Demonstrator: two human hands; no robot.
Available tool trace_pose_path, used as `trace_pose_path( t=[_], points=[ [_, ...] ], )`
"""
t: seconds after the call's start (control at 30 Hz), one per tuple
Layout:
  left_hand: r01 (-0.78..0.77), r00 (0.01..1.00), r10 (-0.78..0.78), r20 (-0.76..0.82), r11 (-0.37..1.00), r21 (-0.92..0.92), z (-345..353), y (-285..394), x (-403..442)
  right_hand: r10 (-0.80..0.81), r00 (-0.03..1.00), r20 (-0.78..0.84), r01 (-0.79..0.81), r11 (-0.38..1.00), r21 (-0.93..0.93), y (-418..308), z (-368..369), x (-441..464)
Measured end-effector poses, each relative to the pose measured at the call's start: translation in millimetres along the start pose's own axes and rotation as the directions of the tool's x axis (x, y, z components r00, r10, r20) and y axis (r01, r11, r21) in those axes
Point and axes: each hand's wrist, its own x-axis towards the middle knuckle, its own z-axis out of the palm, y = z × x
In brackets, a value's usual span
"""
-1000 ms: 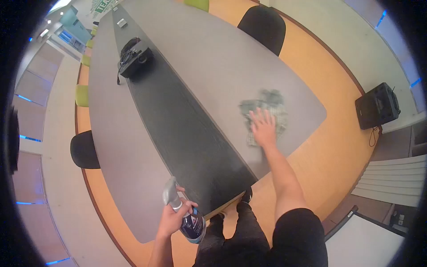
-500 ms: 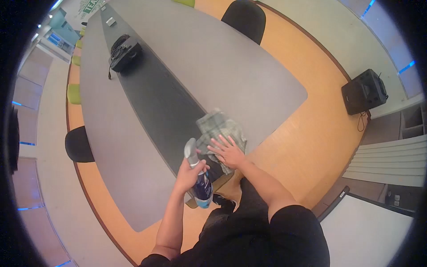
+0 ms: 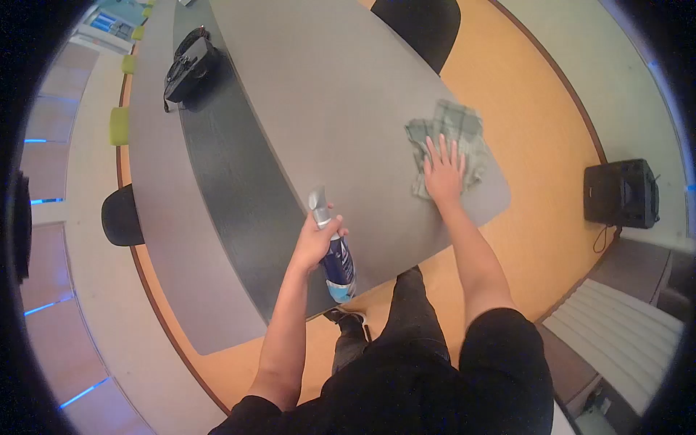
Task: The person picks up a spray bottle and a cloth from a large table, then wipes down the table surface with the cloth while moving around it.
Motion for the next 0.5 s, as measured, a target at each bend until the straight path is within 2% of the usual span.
trace_pose_path(
  t=[0.07, 0.13, 0.17, 0.2, 0.27, 0.33, 0.4, 0.47, 0.5],
  points=[
    [0.007, 1.000, -0.009, -0.027, 0.997, -0.076, 21.9, 19.7, 10.3, 0.005, 0.997, 0.078, -0.003, 1.000, -0.029, 17.6, -21.4, -34.8],
    [-0.012, 0.999, 0.006, -0.046, 0.992, -0.129, 32.0, 27.6, 15.9, -0.108, 0.982, 0.156, 0.111, 0.994, -0.012, 2.7, -36.6, -79.0],
    [-0.019, 0.998, 0.010, -0.060, 0.987, -0.156, 36.3, 31.5, 17.1, -0.226, 0.941, 0.250, 0.218, 0.974, 0.059, -8.1, -46.1, -98.0],
    [-0.003, 0.997, -0.007, -0.071, 0.989, -0.148, 37.3, 33.8, 16.5, -0.342, 0.880, 0.329, 0.314, 0.939, 0.138, -22.0, -53.2, -109.8],
    [-0.073, 0.994, 0.062, -0.088, 0.989, -0.126, 38.7, 29.0, 14.4, -0.670, 0.635, 0.384, 0.552, 0.742, 0.381, -44.6, -64.7, -102.2],
    [-0.122, 0.989, 0.115, -0.096, 0.990, -0.070, 42.9, 26.5, 5.2, -0.841, 0.475, 0.258, 0.662, 0.535, 0.525, -64.4, -50.0, -64.8],
    [-0.062, 0.992, 0.054, -0.114, 0.996, -0.064, 53.0, 30.0, -7.2, -0.907, 0.391, 0.156, 0.690, 0.402, 0.602, -82.3, -16.2, -16.2],
    [-0.070, 0.993, 0.063, -0.101, 0.995, -0.065, 58.4, 21.6, -15.8, -0.898, 0.382, 0.218, 0.700, 0.435, 0.566, -100.9, 5.2, 47.6],
    [-0.058, 0.992, 0.051, -0.114, 0.997, -0.059, 64.4, 17.8, -19.3, -0.888, 0.440, 0.132, 0.748, 0.444, 0.494, -100.1, 29.1, 88.0]
  ],
)
